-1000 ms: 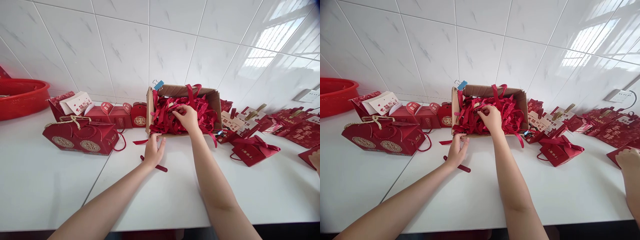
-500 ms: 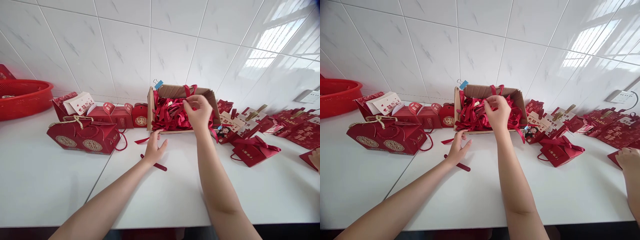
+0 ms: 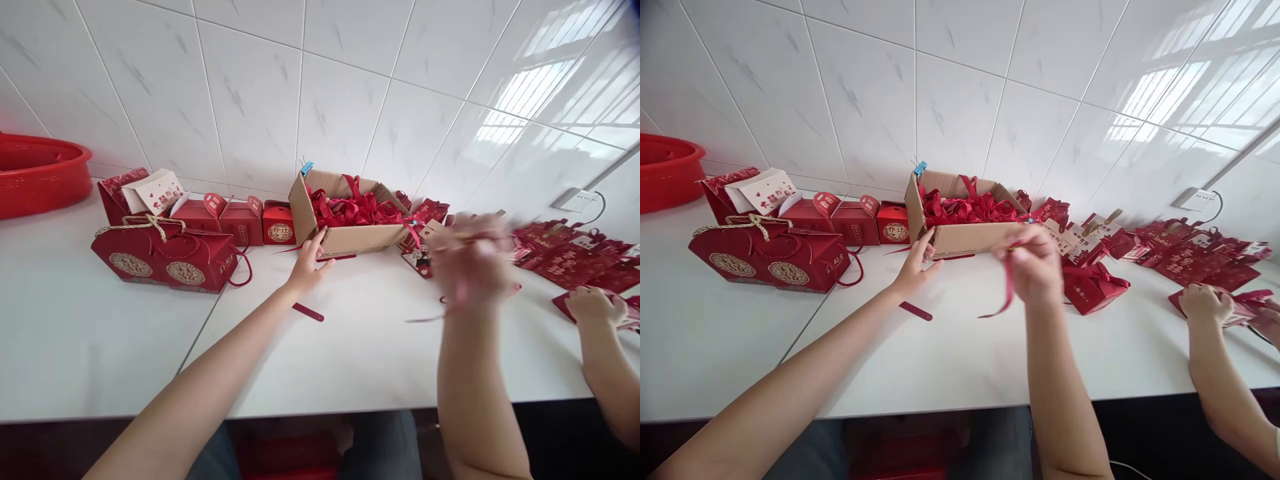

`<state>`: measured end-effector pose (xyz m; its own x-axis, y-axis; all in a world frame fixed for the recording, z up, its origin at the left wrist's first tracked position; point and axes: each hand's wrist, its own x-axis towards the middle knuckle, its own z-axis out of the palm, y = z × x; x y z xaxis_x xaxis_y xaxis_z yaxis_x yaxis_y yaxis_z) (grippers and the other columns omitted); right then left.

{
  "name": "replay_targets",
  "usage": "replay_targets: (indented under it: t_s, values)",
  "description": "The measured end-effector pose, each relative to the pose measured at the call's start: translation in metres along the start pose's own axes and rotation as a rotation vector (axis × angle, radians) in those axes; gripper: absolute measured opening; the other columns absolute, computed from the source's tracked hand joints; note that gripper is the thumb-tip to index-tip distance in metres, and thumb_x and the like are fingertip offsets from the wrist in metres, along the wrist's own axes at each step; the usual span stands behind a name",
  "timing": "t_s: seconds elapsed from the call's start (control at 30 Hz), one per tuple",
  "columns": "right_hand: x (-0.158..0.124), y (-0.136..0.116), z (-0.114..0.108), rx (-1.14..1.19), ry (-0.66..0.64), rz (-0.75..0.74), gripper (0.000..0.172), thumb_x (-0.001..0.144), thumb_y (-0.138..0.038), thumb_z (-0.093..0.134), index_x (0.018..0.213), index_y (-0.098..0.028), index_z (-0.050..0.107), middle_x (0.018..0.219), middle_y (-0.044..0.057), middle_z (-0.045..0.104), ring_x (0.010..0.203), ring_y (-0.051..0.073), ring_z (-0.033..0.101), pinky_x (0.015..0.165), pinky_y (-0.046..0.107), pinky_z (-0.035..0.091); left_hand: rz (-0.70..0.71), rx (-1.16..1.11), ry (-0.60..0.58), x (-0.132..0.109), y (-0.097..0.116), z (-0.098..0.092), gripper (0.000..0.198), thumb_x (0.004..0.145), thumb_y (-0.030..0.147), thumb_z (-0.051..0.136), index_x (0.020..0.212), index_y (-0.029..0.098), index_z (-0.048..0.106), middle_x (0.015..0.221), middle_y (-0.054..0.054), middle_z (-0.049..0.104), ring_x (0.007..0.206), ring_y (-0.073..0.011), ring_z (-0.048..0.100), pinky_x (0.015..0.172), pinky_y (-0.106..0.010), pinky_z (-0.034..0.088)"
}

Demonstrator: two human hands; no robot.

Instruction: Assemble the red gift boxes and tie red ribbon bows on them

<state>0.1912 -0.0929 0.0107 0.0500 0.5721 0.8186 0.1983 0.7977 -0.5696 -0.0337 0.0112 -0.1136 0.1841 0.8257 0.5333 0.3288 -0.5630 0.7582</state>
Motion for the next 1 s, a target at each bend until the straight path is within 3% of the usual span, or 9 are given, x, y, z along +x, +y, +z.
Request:
replay_targets:
  t_s: [0.07, 0.13, 0.23, 0.3, 0.43, 0.6, 0.7, 1.0]
  values:
    - [-0.018, 0.028, 0.026, 0.325, -0.095, 0.319, 0.036, 0.065, -0.053, 0.073, 0.074, -0.027, 0.049, 0.073, -0.002, 0.05, 0.056, 0.012, 0.051, 0.06, 0.035, 0.047, -0.002, 0.017, 0.012, -0.009, 0.007, -0.002, 0.071, 0.08, 0.026, 0.058, 0.145, 0.028, 0.03, 0.102, -0.004, 0.049, 0.093, -0.0173, 0.051, 0.087, -0.033, 0.045]
    - [-0.038, 0.054, 0.047, 0.512, -0.16, 0.572, 0.04, 0.057, -0.049, 0.08, 0.07, -0.025, 0.051, 0.072, -0.003, 0.052, 0.055, 0.011, 0.05, 0.06, 0.033, 0.047, -0.013, 0.041, 0.027, -0.023, 0.017, -0.006, 0.057, 0.081, 0.027, 0.057, 0.136, 0.025, 0.042, 0.106, -0.006, 0.053, 0.094, -0.0182, 0.053, 0.085, -0.034, 0.047]
    - [-0.062, 0.08, 0.063, 0.677, -0.192, 0.75, 0.037, 0.054, -0.041, 0.085, 0.07, -0.024, 0.055, 0.073, -0.004, 0.056, 0.057, 0.01, 0.053, 0.065, 0.032, 0.047, 0.01, 0.022, -0.001, -0.042, 0.037, -0.014, 0.022, 0.087, 0.033, 0.053, 0.103, 0.021, 0.063, 0.101, -0.006, 0.059, 0.092, -0.0183, 0.058, 0.081, -0.032, 0.049]
    - [-0.07, 0.087, 0.065, 0.741, -0.226, 0.789, 0.034, 0.054, -0.037, 0.086, 0.069, -0.025, 0.059, 0.075, -0.004, 0.058, 0.06, 0.01, 0.055, 0.067, 0.031, 0.048, 0.017, -0.011, -0.029, -0.049, 0.051, -0.018, 0.021, 0.089, 0.035, 0.051, 0.094, 0.021, 0.066, 0.096, -0.006, 0.062, 0.09, -0.0178, 0.06, 0.079, -0.031, 0.05]
    - [-0.074, 0.091, 0.064, 0.729, -0.282, 0.82, 0.026, 0.057, -0.034, 0.086, 0.07, -0.025, 0.065, 0.077, -0.003, 0.063, 0.067, 0.011, 0.058, 0.072, 0.029, 0.049, -0.018, -0.086, -0.087, -0.052, 0.064, -0.02, 0.026, 0.09, 0.037, 0.05, 0.098, 0.022, 0.069, 0.098, -0.006, 0.066, 0.093, -0.0187, 0.063, 0.076, -0.03, 0.052]
    - [-0.076, 0.095, 0.069, 0.615, -0.296, 0.809, 0.023, 0.061, -0.034, 0.085, 0.072, -0.024, 0.068, 0.079, -0.002, 0.067, 0.077, 0.013, 0.061, 0.081, 0.03, 0.05, -0.072, -0.094, -0.144, -0.05, 0.057, -0.016, 0.028, 0.087, 0.039, 0.054, 0.099, 0.022, 0.071, 0.1, -0.006, 0.071, 0.094, -0.0209, 0.065, 0.08, -0.033, 0.053]
    - [-0.078, 0.098, 0.07, 0.565, -0.31, 0.804, 0.022, 0.063, -0.035, 0.083, 0.074, -0.023, 0.068, 0.079, -0.002, 0.067, 0.078, 0.013, 0.062, 0.082, 0.031, 0.051, -0.138, -0.084, -0.166, -0.048, 0.051, -0.016, 0.028, 0.085, 0.041, 0.055, 0.09, 0.02, 0.072, 0.094, -0.006, 0.073, 0.09, -0.0219, 0.066, 0.076, -0.033, 0.053]
    - [-0.078, 0.095, 0.069, 0.49, -0.372, 0.748, 0.017, 0.067, -0.032, 0.08, 0.075, -0.023, 0.069, 0.083, 0.0, 0.069, 0.083, 0.015, 0.066, 0.085, 0.034, 0.054, -0.275, -0.176, -0.229, -0.043, 0.049, -0.021, 0.026, 0.08, 0.043, 0.061, 0.079, 0.019, 0.07, 0.08, -0.004, 0.072, 0.074, -0.0183, 0.064, 0.072, -0.031, 0.051]
